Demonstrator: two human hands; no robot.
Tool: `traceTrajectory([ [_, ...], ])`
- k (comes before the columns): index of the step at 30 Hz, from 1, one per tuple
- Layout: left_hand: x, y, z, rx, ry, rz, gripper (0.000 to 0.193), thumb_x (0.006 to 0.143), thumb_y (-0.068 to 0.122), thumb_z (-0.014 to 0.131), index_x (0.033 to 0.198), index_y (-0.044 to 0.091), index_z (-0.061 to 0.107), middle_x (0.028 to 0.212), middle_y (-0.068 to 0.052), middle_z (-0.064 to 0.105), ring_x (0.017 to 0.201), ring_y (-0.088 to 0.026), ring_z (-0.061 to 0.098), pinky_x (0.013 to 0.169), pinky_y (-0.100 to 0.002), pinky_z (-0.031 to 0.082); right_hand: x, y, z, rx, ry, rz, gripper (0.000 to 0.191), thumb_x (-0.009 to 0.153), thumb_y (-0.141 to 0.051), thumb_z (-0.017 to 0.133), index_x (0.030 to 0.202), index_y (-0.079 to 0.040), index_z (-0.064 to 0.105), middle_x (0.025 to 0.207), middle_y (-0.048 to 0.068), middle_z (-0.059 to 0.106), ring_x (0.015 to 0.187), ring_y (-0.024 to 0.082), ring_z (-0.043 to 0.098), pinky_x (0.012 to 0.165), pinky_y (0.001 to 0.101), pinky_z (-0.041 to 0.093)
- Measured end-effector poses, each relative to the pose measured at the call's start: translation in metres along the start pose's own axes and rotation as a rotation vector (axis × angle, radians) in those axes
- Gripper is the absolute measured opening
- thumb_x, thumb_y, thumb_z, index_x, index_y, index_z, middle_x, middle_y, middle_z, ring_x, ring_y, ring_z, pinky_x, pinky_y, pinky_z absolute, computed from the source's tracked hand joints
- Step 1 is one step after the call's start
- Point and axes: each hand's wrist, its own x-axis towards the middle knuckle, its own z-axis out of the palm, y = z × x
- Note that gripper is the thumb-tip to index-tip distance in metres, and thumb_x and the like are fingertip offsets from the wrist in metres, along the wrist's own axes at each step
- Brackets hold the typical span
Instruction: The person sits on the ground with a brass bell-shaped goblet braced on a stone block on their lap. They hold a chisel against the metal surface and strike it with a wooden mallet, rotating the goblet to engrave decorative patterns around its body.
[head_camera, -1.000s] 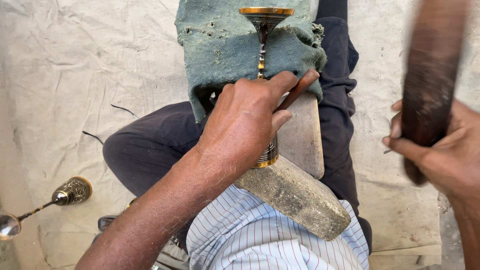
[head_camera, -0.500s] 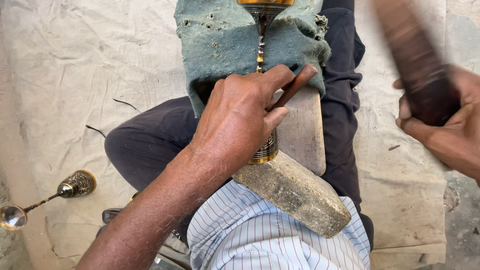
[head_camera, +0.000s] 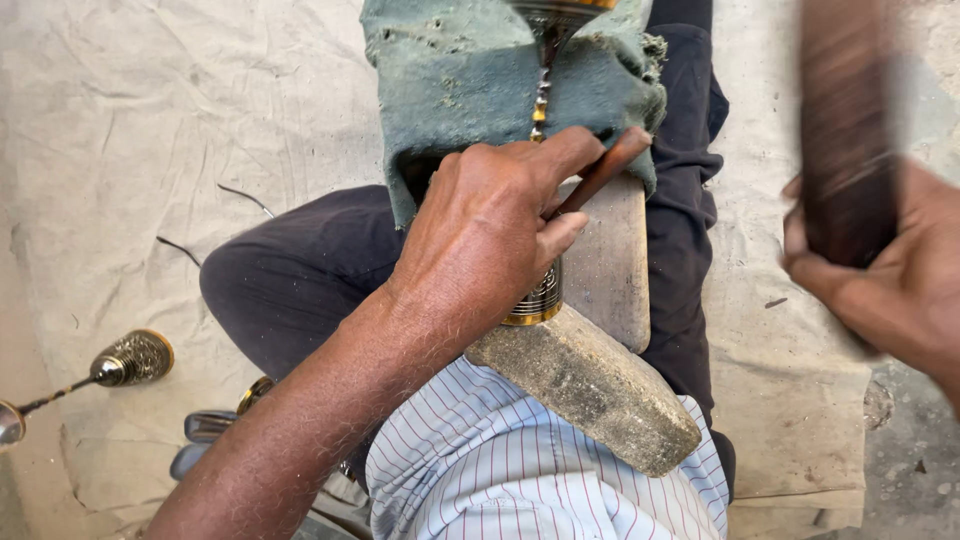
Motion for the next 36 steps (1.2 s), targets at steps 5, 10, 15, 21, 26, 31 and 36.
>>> traceTrajectory([
  [5, -0.002, -0.003, 0.000, -0.005, 0.009, 0.049, 0.040, 0.084, 0.015, 0.084, 0.119, 0.012, 0.066, 0.093, -0.014, 0.075, 0.084, -0.033, 0.075, 0.068, -0.048, 0.058, 0.002, 0.008, 0.011, 0.487, 0.092, -0.059, 0.040, 0.080, 0.012, 0.073, 0.116, 0.000, 0.061, 0.090, 0.012, 0.067, 0.079, 0.018, 0.069, 0.071, 0.0309, 0.061],
  [10, -0.004, -0.005, -0.003, 0.008, -0.015, 0.053, 0.040, 0.084, 0.016, 0.085, 0.119, 0.012, 0.066, 0.090, -0.012, 0.074, 0.081, -0.032, 0.073, 0.068, -0.049, 0.056, 0.009, 0.017, 0.014, 0.212, 0.012, -0.091, 0.042, 0.077, 0.021, 0.073, 0.114, 0.002, 0.063, 0.091, 0.016, 0.062, 0.071, 0.024, 0.065, 0.061, 0.0359, 0.062],
  [15, -0.007, -0.009, -0.004, -0.083, -0.007, 0.013, 0.041, 0.082, 0.015, 0.085, 0.118, 0.012, 0.066, 0.091, -0.010, 0.074, 0.083, -0.028, 0.076, 0.069, -0.044, 0.059, 0.011, 0.005, 0.005, 0.162, 0.007, -0.049, 0.035, 0.085, 0.010, 0.076, 0.113, -0.004, 0.063, 0.084, 0.010, 0.064, 0.070, 0.018, 0.069, 0.066, 0.0328, 0.062],
  [21, -0.008, -0.014, 0.001, -0.116, 0.084, 0.125, 0.043, 0.087, 0.015, 0.084, 0.126, 0.013, 0.065, 0.103, -0.011, 0.076, 0.088, -0.027, 0.076, 0.071, -0.041, 0.061, 0.010, -0.005, -0.002, 0.241, 0.076, -0.085, 0.037, 0.081, 0.011, 0.075, 0.113, -0.003, 0.062, 0.083, 0.009, 0.067, 0.070, 0.016, 0.069, 0.063, 0.0324, 0.060],
  [26, -0.009, -0.017, 0.000, -0.130, 0.003, 0.012, 0.042, 0.083, 0.016, 0.086, 0.121, 0.014, 0.067, 0.090, -0.009, 0.076, 0.080, -0.023, 0.077, 0.066, -0.041, 0.060, 0.008, 0.020, 0.006, 0.319, 0.124, -0.006, 0.034, 0.086, 0.002, 0.076, 0.116, -0.007, 0.063, 0.086, 0.008, 0.066, 0.075, 0.013, 0.068, 0.067, 0.0308, 0.059],
  [31, -0.011, -0.021, -0.001, -0.178, 0.076, 0.096, 0.045, 0.083, 0.015, 0.085, 0.123, 0.012, 0.065, 0.097, -0.011, 0.076, 0.084, -0.025, 0.076, 0.069, -0.040, 0.061, 0.011, 0.048, 0.021, 0.248, 0.211, -0.025, 0.034, 0.090, 0.003, 0.078, 0.120, -0.003, 0.063, 0.093, 0.011, 0.066, 0.083, 0.016, 0.066, 0.074, 0.0332, 0.056],
  [36, -0.011, -0.024, 0.000, -0.150, 0.027, 0.093, 0.042, 0.083, 0.018, 0.085, 0.121, 0.013, 0.067, 0.091, -0.008, 0.076, 0.080, -0.021, 0.076, 0.069, -0.038, 0.061, 0.012, 0.059, 0.020, 0.179, 0.091, -0.042, 0.025, 0.092, 0.001, 0.078, 0.106, -0.003, 0.058, 0.088, 0.010, 0.065, 0.079, 0.019, 0.068, 0.073, 0.0339, 0.058],
])
